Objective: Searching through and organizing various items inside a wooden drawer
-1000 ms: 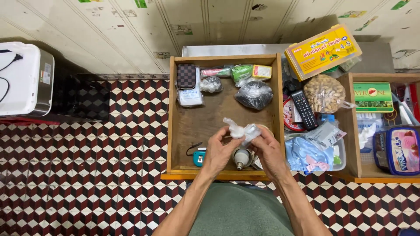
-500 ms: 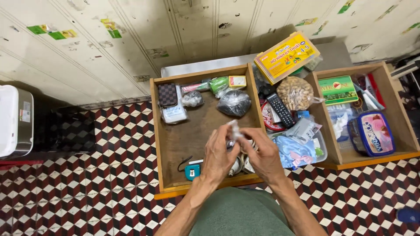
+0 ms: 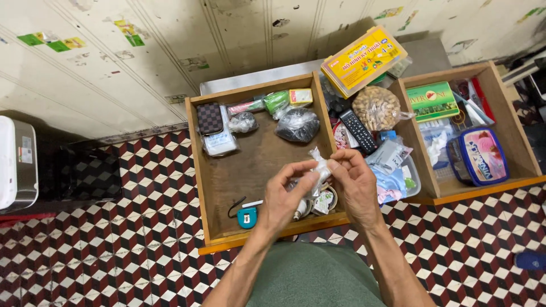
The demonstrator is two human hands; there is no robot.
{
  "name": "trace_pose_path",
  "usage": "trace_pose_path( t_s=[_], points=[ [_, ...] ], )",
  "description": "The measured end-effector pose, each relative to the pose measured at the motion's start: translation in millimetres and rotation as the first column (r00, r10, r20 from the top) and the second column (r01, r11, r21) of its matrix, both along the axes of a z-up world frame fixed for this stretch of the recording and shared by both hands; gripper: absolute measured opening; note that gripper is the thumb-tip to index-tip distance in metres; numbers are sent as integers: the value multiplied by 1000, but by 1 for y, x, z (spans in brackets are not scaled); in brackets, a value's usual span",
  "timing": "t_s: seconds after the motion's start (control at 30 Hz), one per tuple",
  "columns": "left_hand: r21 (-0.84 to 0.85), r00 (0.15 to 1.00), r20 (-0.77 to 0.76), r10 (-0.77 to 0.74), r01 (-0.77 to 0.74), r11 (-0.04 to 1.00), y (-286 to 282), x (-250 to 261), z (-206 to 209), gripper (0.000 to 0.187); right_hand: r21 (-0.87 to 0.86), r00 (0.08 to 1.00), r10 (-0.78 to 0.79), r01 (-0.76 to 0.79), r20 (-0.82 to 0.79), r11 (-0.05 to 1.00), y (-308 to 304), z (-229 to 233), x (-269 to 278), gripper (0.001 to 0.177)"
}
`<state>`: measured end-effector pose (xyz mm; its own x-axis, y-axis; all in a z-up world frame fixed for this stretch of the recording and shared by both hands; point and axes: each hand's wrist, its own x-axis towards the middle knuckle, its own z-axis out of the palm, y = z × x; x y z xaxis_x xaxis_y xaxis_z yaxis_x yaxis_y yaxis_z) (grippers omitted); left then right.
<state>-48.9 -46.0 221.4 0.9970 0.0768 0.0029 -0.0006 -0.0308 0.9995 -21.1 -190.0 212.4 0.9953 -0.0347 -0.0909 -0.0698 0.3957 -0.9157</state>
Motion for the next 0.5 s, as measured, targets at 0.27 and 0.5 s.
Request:
trace_pose_path(
  t_s=[0.27, 0.5],
  points=[
    [-141, 971, -146, -188, 168, 976, -2, 15, 19, 39, -159, 984, 160, -145, 83, 977, -25, 7, 2, 19],
    [101, 988, -152, 26, -10, 995, -10, 21, 14, 24, -372, 984, 145, -97, 104, 923, -12, 4, -6, 25]
  ],
)
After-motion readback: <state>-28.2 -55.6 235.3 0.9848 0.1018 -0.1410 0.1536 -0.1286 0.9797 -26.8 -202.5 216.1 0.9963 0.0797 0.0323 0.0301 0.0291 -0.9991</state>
